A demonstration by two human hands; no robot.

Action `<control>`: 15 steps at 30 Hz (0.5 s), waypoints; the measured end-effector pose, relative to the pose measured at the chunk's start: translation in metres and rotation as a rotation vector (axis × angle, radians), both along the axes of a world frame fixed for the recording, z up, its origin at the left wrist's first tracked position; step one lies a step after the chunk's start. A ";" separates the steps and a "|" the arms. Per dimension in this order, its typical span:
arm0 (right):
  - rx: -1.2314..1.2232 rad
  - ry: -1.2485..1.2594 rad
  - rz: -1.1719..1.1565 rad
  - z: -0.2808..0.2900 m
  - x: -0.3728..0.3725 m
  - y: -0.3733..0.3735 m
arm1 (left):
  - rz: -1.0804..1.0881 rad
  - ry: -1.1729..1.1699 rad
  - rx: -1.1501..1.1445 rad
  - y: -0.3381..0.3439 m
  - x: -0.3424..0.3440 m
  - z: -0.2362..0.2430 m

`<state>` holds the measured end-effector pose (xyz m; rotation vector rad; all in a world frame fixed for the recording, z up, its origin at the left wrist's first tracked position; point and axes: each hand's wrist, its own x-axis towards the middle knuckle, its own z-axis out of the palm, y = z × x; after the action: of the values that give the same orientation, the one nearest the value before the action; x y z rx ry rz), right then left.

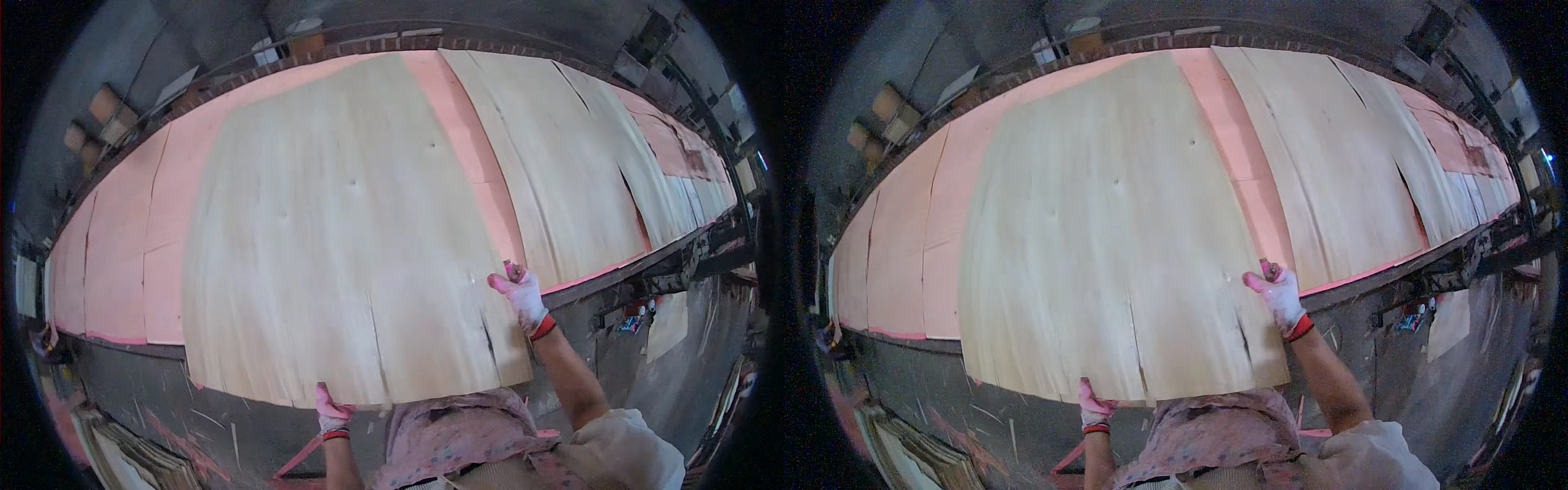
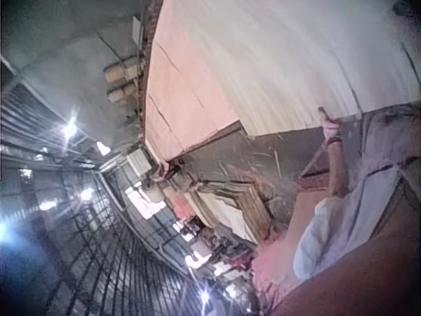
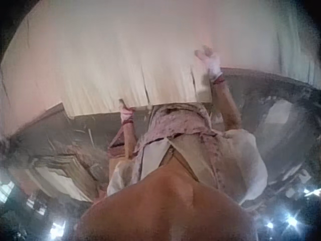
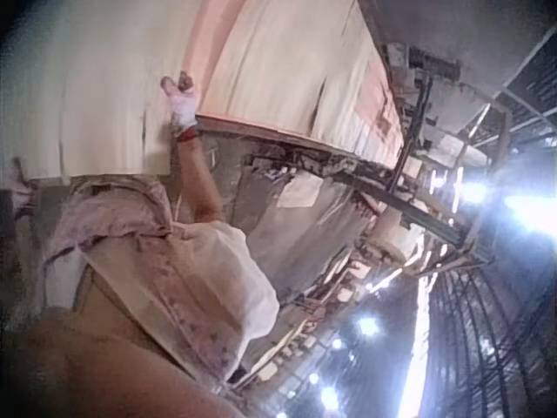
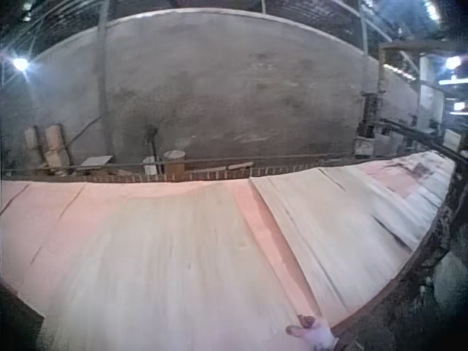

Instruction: The person applies adhesive and thin strips of wood veneer to a larger sheet of wood, pressing them down by hand and using a tool to ensure they are flat and secure.

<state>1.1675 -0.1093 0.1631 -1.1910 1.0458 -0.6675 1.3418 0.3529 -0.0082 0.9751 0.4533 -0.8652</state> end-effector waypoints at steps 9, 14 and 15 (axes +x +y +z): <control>0.201 -0.132 -0.039 -0.040 -0.004 -0.167 | -0.035 0.068 0.025 -0.158 0.056 0.000; 0.294 -0.074 -0.083 -0.099 -0.034 -0.199 | -0.168 0.081 -0.047 -0.177 0.033 0.019; 0.309 -0.080 -0.065 -0.101 -0.030 -0.195 | -0.151 0.072 -0.032 -0.176 0.033 0.021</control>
<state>1.1373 -0.3038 0.0620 -0.8591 1.0800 -0.5747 1.3749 0.1767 0.0131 0.9595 0.4297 -1.0438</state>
